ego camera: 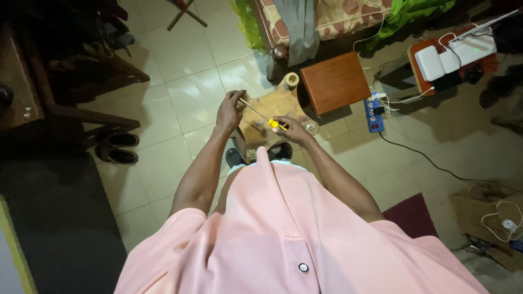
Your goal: The person uses a screwdriver to attach cylindrical wooden legs to a small wooden stool. They repeatedly pick up legs, align them with the stool, and tighten screws to secure each leg in place.
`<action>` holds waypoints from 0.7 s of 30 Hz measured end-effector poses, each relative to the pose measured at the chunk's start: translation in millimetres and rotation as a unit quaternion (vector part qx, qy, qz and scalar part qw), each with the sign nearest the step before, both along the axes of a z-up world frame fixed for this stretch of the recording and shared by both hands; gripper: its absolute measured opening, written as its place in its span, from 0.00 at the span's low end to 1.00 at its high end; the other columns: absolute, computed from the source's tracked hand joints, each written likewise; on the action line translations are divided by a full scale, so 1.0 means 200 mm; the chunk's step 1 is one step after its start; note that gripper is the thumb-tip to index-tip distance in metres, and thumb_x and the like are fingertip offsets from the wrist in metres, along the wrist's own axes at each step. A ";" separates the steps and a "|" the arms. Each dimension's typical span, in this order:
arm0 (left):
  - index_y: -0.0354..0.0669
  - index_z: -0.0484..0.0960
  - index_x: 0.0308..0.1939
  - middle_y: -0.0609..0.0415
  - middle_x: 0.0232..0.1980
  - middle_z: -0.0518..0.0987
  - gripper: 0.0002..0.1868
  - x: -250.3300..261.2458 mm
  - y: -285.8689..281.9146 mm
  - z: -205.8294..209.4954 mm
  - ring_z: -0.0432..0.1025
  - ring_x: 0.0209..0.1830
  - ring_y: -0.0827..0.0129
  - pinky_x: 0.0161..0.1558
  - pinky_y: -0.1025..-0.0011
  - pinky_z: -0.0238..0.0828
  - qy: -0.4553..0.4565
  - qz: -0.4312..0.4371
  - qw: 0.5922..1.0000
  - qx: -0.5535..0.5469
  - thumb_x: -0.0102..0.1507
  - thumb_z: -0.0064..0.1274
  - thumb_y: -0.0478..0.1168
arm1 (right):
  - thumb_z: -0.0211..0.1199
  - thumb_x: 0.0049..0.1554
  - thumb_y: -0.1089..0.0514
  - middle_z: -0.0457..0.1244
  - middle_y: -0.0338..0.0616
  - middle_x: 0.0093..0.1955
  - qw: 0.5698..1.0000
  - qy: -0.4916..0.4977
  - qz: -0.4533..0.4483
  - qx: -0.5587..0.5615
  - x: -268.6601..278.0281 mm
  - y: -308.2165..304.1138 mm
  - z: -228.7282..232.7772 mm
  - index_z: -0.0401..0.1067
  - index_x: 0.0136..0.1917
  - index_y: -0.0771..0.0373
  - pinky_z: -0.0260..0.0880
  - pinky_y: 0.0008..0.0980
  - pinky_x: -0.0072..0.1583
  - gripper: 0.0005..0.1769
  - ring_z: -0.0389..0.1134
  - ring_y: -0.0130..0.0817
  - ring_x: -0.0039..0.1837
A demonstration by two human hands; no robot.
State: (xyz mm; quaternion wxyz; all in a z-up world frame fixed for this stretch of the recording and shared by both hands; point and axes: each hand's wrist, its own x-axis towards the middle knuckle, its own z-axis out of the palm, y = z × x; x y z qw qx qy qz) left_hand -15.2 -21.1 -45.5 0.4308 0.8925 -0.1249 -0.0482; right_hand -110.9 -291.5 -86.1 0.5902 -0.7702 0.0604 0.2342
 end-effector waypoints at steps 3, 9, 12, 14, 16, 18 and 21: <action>0.50 0.77 0.66 0.50 0.60 0.77 0.30 0.01 -0.04 0.05 0.75 0.55 0.54 0.56 0.63 0.75 0.028 0.029 0.999 -0.030 0.61 0.50 0.24 | 0.72 0.50 0.60 0.67 0.39 0.64 1.000 -0.014 -0.002 -0.024 0.04 0.03 0.01 0.72 0.68 0.56 0.67 0.30 0.63 0.31 0.67 0.29 0.63; 0.47 0.78 0.64 0.47 0.60 0.76 0.31 0.01 -0.08 0.13 0.74 0.55 0.50 0.55 0.60 0.73 -0.049 -0.007 0.999 -0.011 0.57 0.56 0.25 | 0.72 0.52 0.61 0.68 0.38 0.63 0.999 -0.050 -0.003 0.017 0.08 0.05 0.09 0.74 0.66 0.58 0.66 0.29 0.64 0.28 0.67 0.27 0.63; 0.52 0.77 0.66 0.49 0.60 0.76 0.31 0.02 -0.10 0.17 0.75 0.56 0.52 0.54 0.60 0.73 -0.041 -0.009 0.999 0.012 0.59 0.60 0.29 | 0.73 0.54 0.57 0.67 0.37 0.62 0.999 0.021 -0.030 0.007 0.09 0.05 0.13 0.73 0.67 0.57 0.67 0.29 0.60 0.27 0.66 0.27 0.61; 0.54 0.72 0.71 0.47 0.61 0.76 0.37 0.01 -0.11 0.19 0.74 0.56 0.50 0.53 0.59 0.73 -0.043 -0.012 0.998 0.032 0.58 0.62 0.29 | 0.72 0.55 0.56 0.66 0.40 0.58 0.997 0.062 -0.040 0.011 0.10 0.06 0.13 0.73 0.69 0.55 0.64 0.30 0.54 0.29 0.63 0.30 0.54; 0.56 0.63 0.76 0.46 0.60 0.75 0.43 0.01 -0.12 0.21 0.74 0.55 0.50 0.53 0.58 0.73 -0.012 0.005 0.999 0.039 0.59 0.62 0.31 | 0.72 0.56 0.57 0.66 0.40 0.58 0.999 0.030 -0.030 0.022 0.13 0.06 0.12 0.72 0.70 0.56 0.64 0.28 0.54 0.29 0.62 0.27 0.54; 0.56 0.53 0.82 0.46 0.58 0.75 0.48 0.00 -0.14 0.21 0.75 0.53 0.52 0.54 0.58 0.73 0.059 0.041 0.997 0.034 0.62 0.61 0.33 | 0.72 0.58 0.58 0.67 0.35 0.60 0.997 -0.069 0.000 0.042 0.15 0.05 0.07 0.70 0.69 0.59 0.66 0.23 0.58 0.27 0.65 0.20 0.58; 0.45 0.43 0.82 0.43 0.59 0.73 0.54 -0.02 -0.13 0.21 0.74 0.54 0.50 0.54 0.58 0.72 0.001 0.084 0.996 0.003 0.60 0.64 0.37 | 0.70 0.57 0.57 0.66 0.35 0.52 0.996 0.034 -0.022 0.079 0.14 0.05 -0.04 0.70 0.68 0.58 0.65 0.25 0.46 0.27 0.63 0.21 0.47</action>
